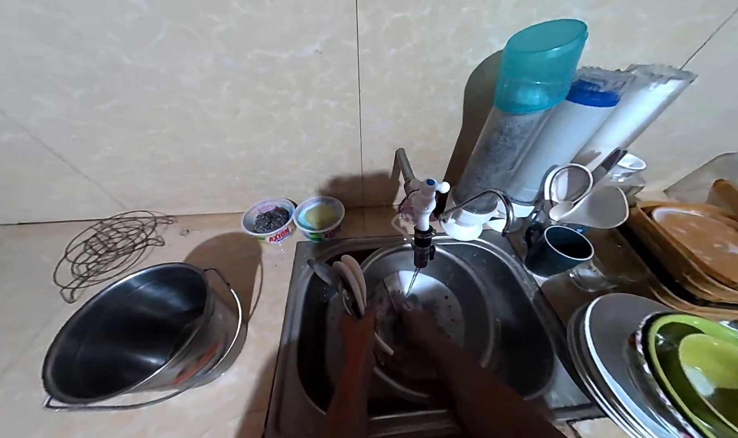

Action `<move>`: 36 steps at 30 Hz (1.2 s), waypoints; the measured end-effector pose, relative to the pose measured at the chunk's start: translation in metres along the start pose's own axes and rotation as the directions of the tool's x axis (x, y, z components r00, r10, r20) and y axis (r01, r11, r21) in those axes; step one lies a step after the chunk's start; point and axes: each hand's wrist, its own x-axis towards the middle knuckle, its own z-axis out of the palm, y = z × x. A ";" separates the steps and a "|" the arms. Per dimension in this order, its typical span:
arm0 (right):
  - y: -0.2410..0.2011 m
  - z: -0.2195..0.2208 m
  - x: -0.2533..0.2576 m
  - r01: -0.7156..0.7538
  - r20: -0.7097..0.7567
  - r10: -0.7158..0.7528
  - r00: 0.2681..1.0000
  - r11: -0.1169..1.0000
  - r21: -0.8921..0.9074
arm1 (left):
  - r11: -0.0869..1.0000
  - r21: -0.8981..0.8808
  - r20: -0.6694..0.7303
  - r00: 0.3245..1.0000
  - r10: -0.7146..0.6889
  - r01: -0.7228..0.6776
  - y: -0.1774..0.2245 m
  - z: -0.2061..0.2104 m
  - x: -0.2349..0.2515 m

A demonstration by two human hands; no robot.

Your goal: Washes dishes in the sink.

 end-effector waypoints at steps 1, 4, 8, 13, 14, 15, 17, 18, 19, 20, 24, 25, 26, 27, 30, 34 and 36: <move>-0.003 0.000 0.001 0.041 -0.083 -0.041 0.996 0.999 -0.009 | 1.000 0.000 -0.003 1.000 0.006 -0.006 0.000 0.001 0.000; -0.014 0.008 0.004 0.192 -0.206 -0.198 0.958 0.980 -0.048 | 1.000 0.014 0.000 1.000 0.011 -0.011 0.001 0.001 0.000; -0.023 0.018 0.013 0.103 -0.042 -0.099 0.994 0.991 0.084 | 1.000 0.006 0.037 0.999 0.023 -0.023 -0.003 0.000 0.001; -0.001 0.004 0.025 0.027 -0.089 0.025 0.996 0.838 0.545 | 0.999 -0.025 0.022 0.999 0.023 -0.023 -0.002 0.000 0.000; 0.002 0.002 0.024 0.034 -0.142 0.082 0.987 0.745 0.666 | 1.000 -0.014 0.020 0.999 0.027 -0.027 -0.002 0.000 -0.001; 0.003 -0.002 0.022 0.058 -0.171 0.123 0.978 0.626 0.777 | 1.000 0.010 0.029 0.999 0.023 -0.023 -0.001 0.000 -0.002; 0.004 -0.009 0.013 0.126 -0.195 0.144 0.970 0.386 0.914 | 0.997 0.077 0.075 0.997 -0.011 0.006 0.001 0.000 -0.004; 0.003 -0.011 0.009 0.148 -0.193 0.137 0.972 0.286 0.947 | 0.993 0.111 0.099 0.994 -0.039 0.028 0.001 0.001 -0.005; 0.001 -0.013 0.004 0.165 -0.193 0.114 0.975 0.216 0.962 | 0.990 0.132 0.130 0.989 -0.070 0.052 0.000 0.002 -0.004; -0.001 -0.015 0.000 0.184 -0.201 0.090 0.975 0.174 0.967 | 0.987 0.144 0.152 0.984 -0.090 0.068 -0.002 0.004 -0.004; -0.010 -0.015 -0.006 0.260 -0.259 0.037 0.965 -0.023 0.965 | 0.983 0.163 0.214 0.970 -0.118 0.083 -0.006 0.007 -0.007; -0.012 -0.014 -0.006 0.284 -0.282 0.038 0.959 -0.086 0.955 | 0.980 0.183 0.223 0.967 -0.119 0.078 -0.005 0.008 -0.008; -0.012 -0.014 -0.005 0.296 -0.295 0.026 0.955 -0.132 0.946 | 0.977 0.201 0.229 0.966 -0.117 0.070 -0.006 0.008 -0.008; -0.012 -0.013 -0.005 0.302 -0.303 0.015 0.953 -0.158 0.940 | 0.974 0.217 0.240 0.963 -0.121 0.068 -0.006 0.007 -0.008; -0.014 -0.017 -0.008 0.272 -0.273 0.006 0.962 -0.106 0.956 | 0.967 0.252 0.263 0.958 -0.110 0.042 -0.009 0.007 -0.007; -0.024 -0.014 -0.004 0.233 -0.260 0.171 0.950 0.165 0.958 | 0.941 0.337 0.317 0.938 -0.139 0.026 -0.006 0.007 -0.011; -0.028 -0.012 -0.006 0.279 -0.377 0.251 0.892 0.351 0.894 | 0.891 0.453 0.322 0.935 -0.152 -0.011 -0.006 0.010 -0.013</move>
